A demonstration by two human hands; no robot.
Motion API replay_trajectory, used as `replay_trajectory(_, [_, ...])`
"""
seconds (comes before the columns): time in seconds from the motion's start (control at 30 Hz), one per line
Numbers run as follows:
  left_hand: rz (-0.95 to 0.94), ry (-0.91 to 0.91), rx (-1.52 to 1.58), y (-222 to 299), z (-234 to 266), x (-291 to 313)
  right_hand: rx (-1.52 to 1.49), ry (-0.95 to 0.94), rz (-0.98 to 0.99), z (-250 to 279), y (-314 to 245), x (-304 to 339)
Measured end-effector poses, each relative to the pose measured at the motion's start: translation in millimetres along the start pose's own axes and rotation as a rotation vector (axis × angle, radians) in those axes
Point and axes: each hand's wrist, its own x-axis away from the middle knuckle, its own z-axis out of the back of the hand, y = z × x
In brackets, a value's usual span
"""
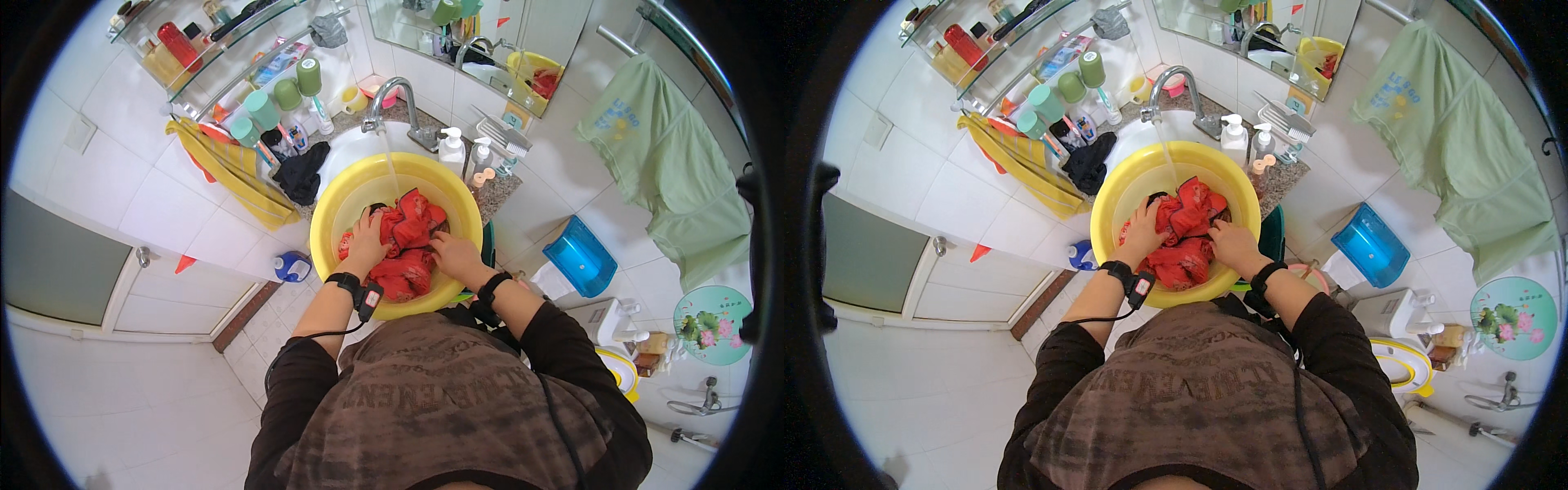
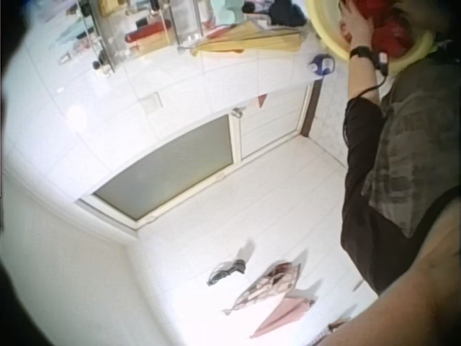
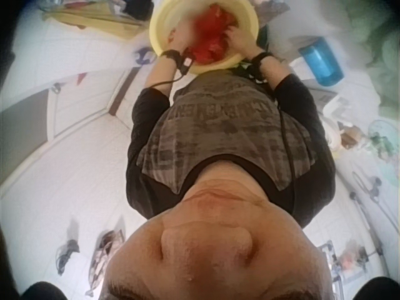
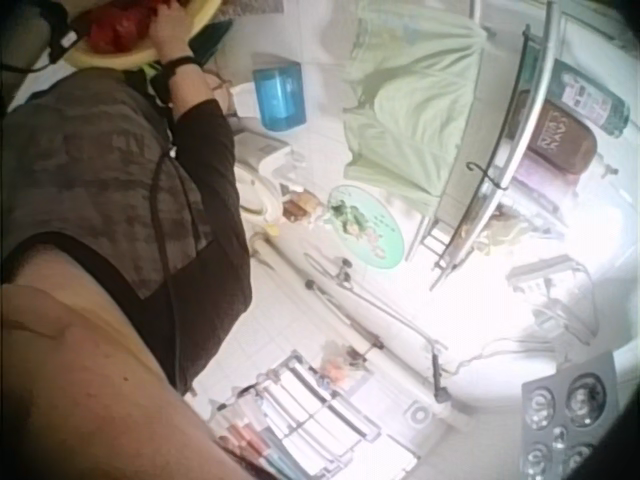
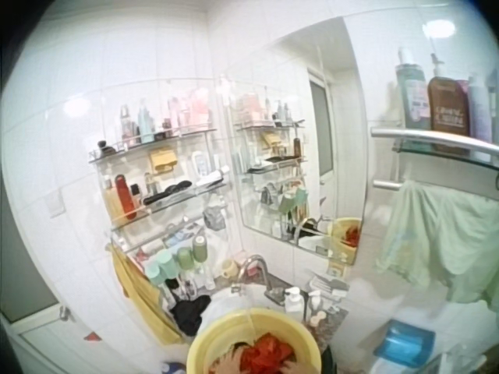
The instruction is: The person washes several pieces of clothing by hand in a yellow basin placed in a bathroom sink. They add water from the tap, agitate and rinse the garments, and transfer water between basins. The person remains standing throughout the task.
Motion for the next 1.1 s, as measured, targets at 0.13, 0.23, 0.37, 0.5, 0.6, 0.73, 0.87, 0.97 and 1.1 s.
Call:
replay_trajectory(0.13, [0.123, -0.102, -0.152, 7.0, -6.8, 4.6, 0.008, -0.01, -0.004, 0.0, -0.5, -1.4])
replay_trajectory(0.23, [0.022, -0.091, -0.159, 13.7, -3.9, 8.8, 0.015, -0.021, -0.019, 1.1, -1.1, -1.0])
replay_trajectory(0.37, [-0.098, 0.013, 0.027, 22.5, 16.8, 5.5, -0.05, 0.053, -0.012, 6.3, -2.3, 1.1])
replay_trajectory(0.5, [-0.236, 0.188, 0.276, 39.5, 59.9, -10.1, -0.111, 0.04, -0.04, 16.3, -7.4, 1.6])
replay_trajectory(0.6, [-0.322, 0.264, 0.392, 54.1, 109.2, -22.4, -0.137, 0.048, -0.057, 23.5, -12.0, -0.3])
replay_trajectory(0.73, [-0.393, 0.264, 0.492, 62.9, 156.1, -24.5, -0.215, 0.042, -0.089, 26.6, -12.7, -3.7])
replay_trajectory(0.87, [-0.277, 0.395, 0.4, 34.3, 127.0, -31.6, -0.234, 0.066, -0.057, 22.5, -8.6, -11.2])
replay_trajectory(0.97, [0.161, 0.223, 0.445, -15.2, 75.8, -36.3, -0.252, 0.043, -0.007, 17.7, -4.5, -21.3])
replay_trajectory(1.1, [0.455, 0.15, 0.132, -61.3, 14.1, -11.4, -0.323, -0.129, 0.016, 5.6, -6.4, -38.7])
